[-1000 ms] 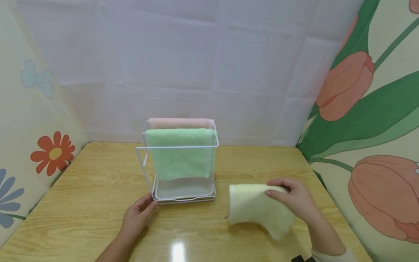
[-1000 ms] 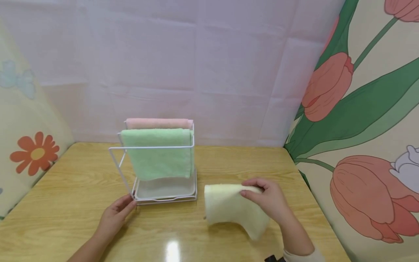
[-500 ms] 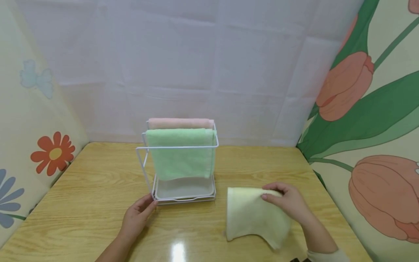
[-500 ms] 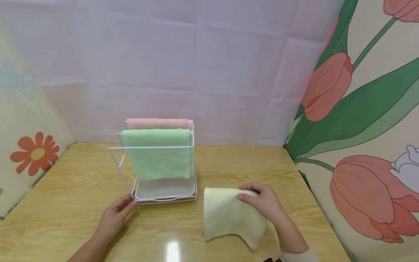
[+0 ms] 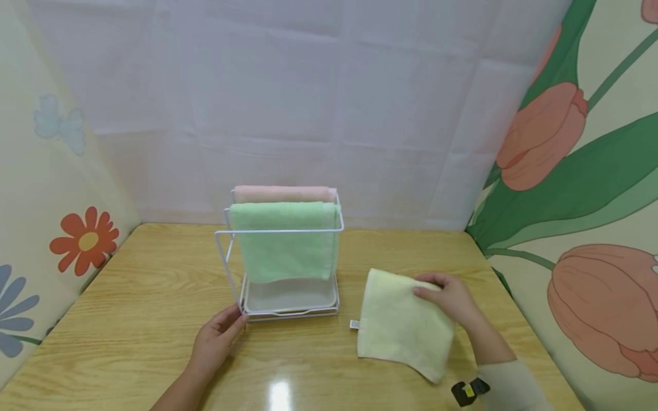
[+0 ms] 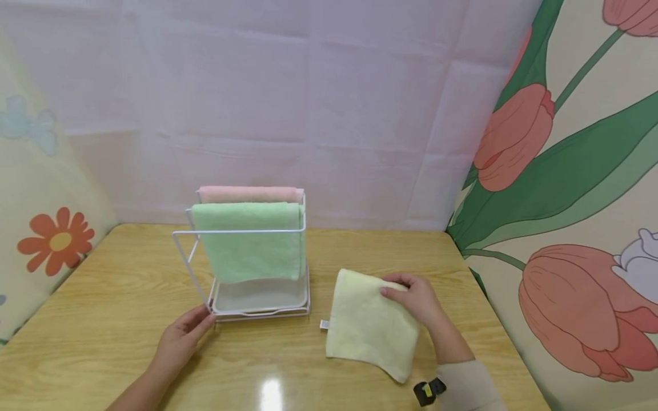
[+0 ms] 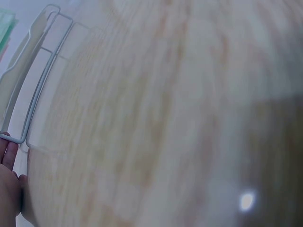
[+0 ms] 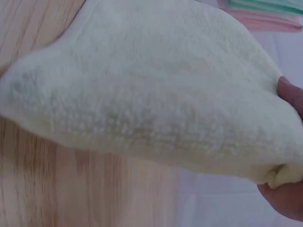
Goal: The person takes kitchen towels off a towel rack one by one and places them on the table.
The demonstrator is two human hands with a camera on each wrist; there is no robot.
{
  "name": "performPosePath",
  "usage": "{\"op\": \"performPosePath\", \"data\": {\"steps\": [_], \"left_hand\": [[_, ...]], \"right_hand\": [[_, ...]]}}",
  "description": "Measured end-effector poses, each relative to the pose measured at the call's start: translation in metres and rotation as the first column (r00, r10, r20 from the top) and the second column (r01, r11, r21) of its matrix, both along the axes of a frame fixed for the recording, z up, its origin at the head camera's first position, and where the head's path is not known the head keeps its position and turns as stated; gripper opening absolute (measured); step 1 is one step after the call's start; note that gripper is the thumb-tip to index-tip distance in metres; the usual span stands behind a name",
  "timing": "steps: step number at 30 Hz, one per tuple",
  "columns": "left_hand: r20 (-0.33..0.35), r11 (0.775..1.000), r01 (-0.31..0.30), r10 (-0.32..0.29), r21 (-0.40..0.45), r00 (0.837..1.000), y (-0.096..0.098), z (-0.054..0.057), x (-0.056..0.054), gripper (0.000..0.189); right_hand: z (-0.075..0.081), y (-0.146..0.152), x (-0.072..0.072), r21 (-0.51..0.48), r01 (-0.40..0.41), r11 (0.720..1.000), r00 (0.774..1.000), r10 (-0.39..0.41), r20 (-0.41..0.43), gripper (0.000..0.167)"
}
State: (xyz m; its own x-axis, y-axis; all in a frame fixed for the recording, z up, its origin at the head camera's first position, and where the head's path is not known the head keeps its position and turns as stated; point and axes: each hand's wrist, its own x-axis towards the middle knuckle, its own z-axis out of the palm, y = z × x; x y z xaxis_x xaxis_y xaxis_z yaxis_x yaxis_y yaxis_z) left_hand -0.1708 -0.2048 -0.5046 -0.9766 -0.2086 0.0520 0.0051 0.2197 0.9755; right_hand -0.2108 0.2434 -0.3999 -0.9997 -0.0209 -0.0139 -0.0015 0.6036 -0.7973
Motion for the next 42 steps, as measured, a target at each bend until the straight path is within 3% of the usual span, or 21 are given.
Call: {"op": "performPosePath", "data": {"steps": [10,17,21,28,35,42], "left_hand": [[-0.016,1.000,0.004,-0.004,0.018,1.000,0.001,0.000,-0.003,0.042],[0.018,1.000,-0.001,0.001,0.010,1.000,0.000,0.000,-0.003,0.044],[0.040,1.000,-0.008,0.009,-0.006,0.999,-0.001,0.000,-0.003,0.044],[0.024,0.999,-0.014,0.015,-0.030,1.000,0.000,0.000,-0.003,0.043],[-0.002,1.000,-0.003,0.003,0.006,1.000,0.001,0.000,0.000,0.043],[-0.013,1.000,-0.002,0.002,0.008,1.000,0.001,-0.001,0.000,0.043]], "right_hand": [[-0.019,0.013,-0.023,0.032,-0.006,0.999,1.000,0.006,0.012,0.036],[-0.030,0.029,-0.032,0.031,-0.136,0.990,0.991,0.137,-0.013,0.035],[-0.037,0.036,-0.034,0.037,-0.173,0.984,0.985,0.173,-0.004,0.036],[-0.049,0.042,-0.036,0.054,-0.115,0.992,0.990,0.110,0.090,0.035],[-0.068,0.046,-0.037,0.108,-0.088,0.990,0.995,0.083,0.050,0.032],[-0.082,0.045,-0.040,0.092,-0.029,0.995,0.998,0.024,0.054,0.032]]}}
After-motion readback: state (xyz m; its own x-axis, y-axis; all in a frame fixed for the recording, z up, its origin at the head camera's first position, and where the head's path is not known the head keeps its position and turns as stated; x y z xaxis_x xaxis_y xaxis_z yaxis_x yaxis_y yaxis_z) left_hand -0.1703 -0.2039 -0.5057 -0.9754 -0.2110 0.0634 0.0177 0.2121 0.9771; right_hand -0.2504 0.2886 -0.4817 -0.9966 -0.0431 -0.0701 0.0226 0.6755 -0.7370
